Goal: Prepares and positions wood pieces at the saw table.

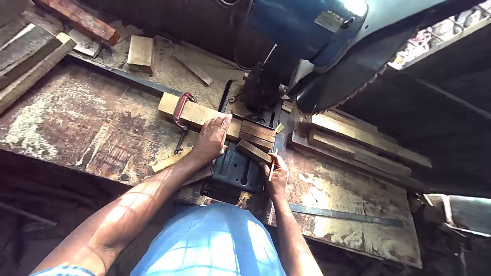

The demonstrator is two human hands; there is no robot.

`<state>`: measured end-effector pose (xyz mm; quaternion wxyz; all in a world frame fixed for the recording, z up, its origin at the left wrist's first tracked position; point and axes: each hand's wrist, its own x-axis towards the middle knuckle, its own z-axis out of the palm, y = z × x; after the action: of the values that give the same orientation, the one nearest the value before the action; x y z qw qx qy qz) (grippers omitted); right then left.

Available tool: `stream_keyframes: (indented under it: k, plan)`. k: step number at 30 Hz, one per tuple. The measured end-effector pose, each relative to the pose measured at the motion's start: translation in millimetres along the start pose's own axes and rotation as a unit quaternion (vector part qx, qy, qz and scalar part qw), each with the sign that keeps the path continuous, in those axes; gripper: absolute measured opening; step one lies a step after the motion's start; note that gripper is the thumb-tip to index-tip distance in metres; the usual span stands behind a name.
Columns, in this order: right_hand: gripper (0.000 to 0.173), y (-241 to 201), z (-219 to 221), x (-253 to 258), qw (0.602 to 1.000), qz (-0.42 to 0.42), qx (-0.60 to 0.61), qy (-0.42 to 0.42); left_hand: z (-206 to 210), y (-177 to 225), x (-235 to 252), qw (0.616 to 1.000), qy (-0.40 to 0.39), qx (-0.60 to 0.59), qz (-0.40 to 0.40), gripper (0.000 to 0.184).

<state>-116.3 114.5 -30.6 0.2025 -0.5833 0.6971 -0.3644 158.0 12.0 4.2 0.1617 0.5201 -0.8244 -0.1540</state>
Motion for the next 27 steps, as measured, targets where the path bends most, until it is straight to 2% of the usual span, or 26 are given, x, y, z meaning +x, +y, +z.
stream_keyframes:
  k: [5, 9, 14, 24, 27]
  plan:
    - [0.046, 2, 6, 6, 1.000, 0.002, -0.010, 0.014, 16, 0, -2, 0.998, 0.016, -0.044, 0.042, 0.091]
    - [0.048, 4, 13, 9, 0.999, 0.006, -0.012, 0.038, 14, 7, 8, 0.998, -0.033, -0.051, 0.011, 0.091]
    - [0.055, -5, 18, 6, 0.997, 0.041, 0.007, 0.066, 19, 4, 5, 0.996, 0.003, -0.082, 0.017, 0.078]
    - [0.051, -2, 24, 8, 0.995, 0.045, 0.029, 0.080, 19, 4, 7, 0.998, 0.003, -0.061, 0.027, 0.070]
    - [0.049, -4, 23, 6, 0.995, 0.043, 0.033, 0.081, 23, 5, 6, 0.998, 0.024, -0.036, 0.044, 0.056]
